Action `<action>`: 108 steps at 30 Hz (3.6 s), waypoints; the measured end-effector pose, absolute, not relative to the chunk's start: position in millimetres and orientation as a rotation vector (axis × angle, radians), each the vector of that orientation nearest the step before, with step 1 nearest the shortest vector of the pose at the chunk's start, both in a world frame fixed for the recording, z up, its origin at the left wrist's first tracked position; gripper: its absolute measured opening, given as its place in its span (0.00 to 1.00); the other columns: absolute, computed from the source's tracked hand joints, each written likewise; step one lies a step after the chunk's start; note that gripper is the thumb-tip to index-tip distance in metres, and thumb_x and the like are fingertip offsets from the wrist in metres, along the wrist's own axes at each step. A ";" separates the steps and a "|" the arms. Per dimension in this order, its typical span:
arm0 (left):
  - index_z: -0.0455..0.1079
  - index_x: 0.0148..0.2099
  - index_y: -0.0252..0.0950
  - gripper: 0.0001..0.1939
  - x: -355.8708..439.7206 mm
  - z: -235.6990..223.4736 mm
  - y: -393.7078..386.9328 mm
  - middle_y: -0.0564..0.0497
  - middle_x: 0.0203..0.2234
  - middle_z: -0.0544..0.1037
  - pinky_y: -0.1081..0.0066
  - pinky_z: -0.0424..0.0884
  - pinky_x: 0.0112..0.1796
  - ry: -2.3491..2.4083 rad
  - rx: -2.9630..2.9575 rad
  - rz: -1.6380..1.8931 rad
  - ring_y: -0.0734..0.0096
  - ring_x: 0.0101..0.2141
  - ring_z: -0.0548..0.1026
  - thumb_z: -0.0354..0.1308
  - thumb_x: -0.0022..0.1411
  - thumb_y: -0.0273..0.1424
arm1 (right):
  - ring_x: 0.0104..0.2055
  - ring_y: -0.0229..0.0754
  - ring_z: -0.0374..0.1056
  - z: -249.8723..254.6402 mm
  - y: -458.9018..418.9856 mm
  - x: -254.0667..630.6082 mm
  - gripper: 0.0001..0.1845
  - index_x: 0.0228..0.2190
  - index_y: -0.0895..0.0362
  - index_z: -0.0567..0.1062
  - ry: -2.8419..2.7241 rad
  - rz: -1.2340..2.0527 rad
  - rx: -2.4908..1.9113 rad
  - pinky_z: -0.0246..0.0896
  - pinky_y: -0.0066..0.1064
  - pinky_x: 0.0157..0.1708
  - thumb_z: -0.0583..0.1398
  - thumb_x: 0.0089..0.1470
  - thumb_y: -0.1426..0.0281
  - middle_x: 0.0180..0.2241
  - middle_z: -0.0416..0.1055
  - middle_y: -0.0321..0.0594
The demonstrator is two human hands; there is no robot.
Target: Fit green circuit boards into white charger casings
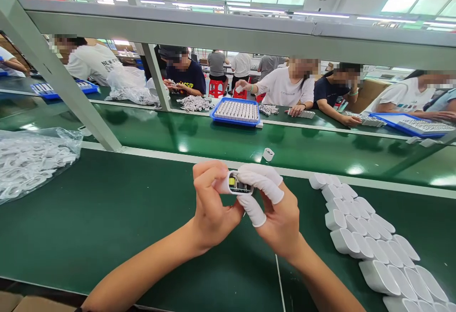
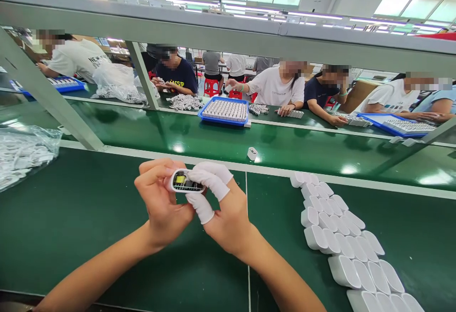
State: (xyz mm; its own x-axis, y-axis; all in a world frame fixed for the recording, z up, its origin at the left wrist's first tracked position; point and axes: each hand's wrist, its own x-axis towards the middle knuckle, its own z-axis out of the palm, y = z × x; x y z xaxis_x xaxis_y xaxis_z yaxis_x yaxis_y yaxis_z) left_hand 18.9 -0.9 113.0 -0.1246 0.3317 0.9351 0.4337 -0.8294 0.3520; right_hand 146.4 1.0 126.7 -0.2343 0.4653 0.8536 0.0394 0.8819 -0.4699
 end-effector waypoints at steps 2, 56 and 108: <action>0.56 0.50 0.38 0.31 19.1 113.2 1.1 0.49 0.41 0.60 0.67 0.70 0.35 -0.875 -2.049 -2.127 0.69 0.39 0.66 0.59 0.45 0.14 | 0.49 0.45 0.67 126.6 2.4 147.0 0.18 0.49 0.53 0.72 -1.776 0.453 -0.385 0.69 0.36 0.46 0.60 0.59 0.80 0.46 0.69 0.43; 0.56 0.51 0.30 0.17 -10.8 136.8 5.9 0.40 0.41 0.69 0.60 0.75 0.38 -0.756 -2.511 -1.127 0.61 0.40 0.69 0.56 0.63 0.25 | 0.29 0.38 0.63 151.6 21.8 177.2 0.11 0.29 0.58 0.74 -1.990 0.899 -0.707 0.56 0.29 0.30 0.54 0.61 0.73 0.27 0.70 0.34; 0.55 0.66 0.33 0.27 -38.5 154.7 -6.8 0.39 0.57 0.69 0.55 0.68 0.53 -1.762 -2.884 -0.279 0.53 0.55 0.69 0.48 0.68 0.35 | 0.32 0.40 0.68 96.2 86.9 274.6 0.07 0.30 0.62 0.73 -2.170 -0.517 -2.213 0.67 0.34 0.36 0.61 0.62 0.73 0.29 0.70 0.38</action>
State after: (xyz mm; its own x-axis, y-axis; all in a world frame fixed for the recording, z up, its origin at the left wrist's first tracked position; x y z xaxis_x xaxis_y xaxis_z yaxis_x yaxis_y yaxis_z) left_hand -38.5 -6.8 154.7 0.4548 0.8905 0.0095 0.8499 -0.4372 0.2942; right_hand 274.6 86.9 96.2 -0.0082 0.9728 0.2314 0.9726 -0.0460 0.2278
